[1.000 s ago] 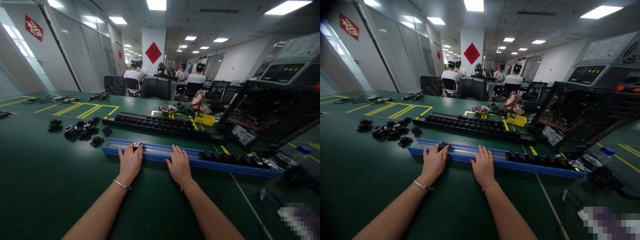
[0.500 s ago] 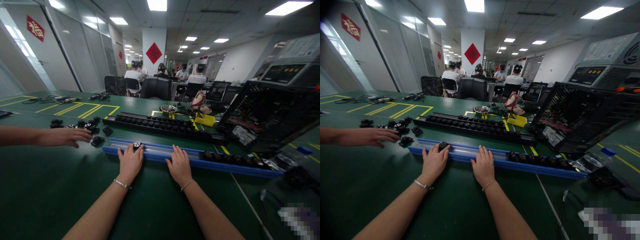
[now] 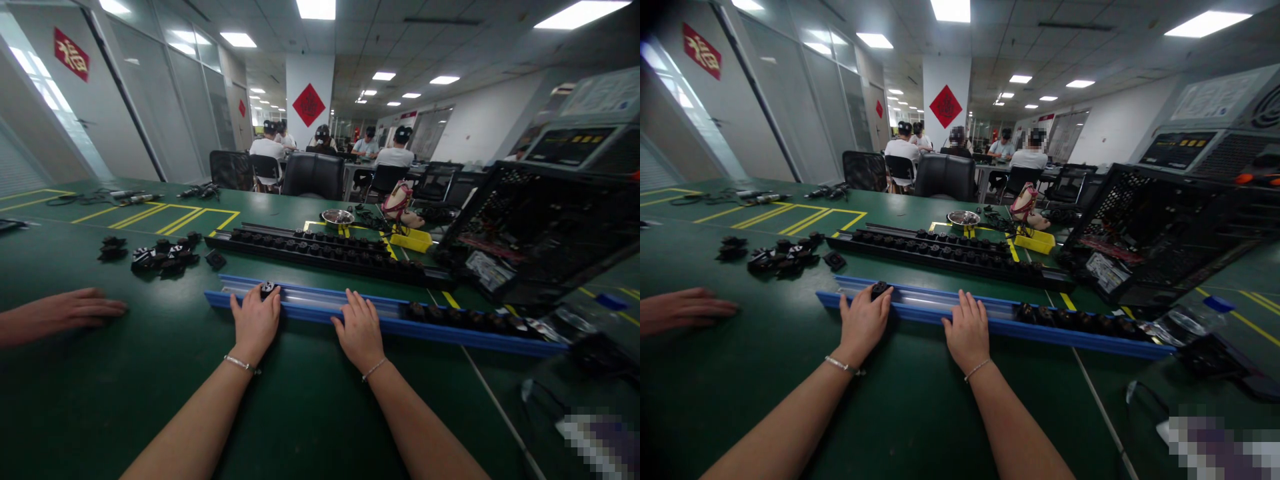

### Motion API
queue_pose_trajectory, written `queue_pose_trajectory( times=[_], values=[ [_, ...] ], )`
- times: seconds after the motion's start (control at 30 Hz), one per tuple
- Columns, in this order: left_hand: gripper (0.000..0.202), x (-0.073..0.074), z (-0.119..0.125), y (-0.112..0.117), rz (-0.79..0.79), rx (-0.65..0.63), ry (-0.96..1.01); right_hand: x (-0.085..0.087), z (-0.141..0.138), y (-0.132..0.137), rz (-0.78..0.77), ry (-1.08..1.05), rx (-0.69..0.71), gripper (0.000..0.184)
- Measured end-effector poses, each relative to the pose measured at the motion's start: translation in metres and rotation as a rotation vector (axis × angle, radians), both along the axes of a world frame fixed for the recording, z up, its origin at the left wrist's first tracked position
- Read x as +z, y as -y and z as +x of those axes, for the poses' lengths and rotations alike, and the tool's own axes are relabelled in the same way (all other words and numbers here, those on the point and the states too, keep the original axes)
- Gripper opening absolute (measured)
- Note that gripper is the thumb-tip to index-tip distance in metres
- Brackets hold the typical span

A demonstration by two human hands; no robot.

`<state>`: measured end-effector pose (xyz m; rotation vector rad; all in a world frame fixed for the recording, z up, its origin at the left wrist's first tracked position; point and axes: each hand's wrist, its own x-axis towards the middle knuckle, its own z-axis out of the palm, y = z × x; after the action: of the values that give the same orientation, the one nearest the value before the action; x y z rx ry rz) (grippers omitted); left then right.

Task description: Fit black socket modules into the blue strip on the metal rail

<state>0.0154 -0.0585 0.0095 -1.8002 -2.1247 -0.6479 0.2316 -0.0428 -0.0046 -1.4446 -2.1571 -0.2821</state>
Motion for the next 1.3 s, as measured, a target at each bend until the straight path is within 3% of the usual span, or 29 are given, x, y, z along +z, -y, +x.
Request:
queue_pose_trajectory(
  times=[1.3],
  values=[
    [0.044,0.000,-0.038,-0.007,-0.004,0.143,0.022,0.000,0.000,-0.001,-0.003,0.019,-0.013,0.016]
  ],
)
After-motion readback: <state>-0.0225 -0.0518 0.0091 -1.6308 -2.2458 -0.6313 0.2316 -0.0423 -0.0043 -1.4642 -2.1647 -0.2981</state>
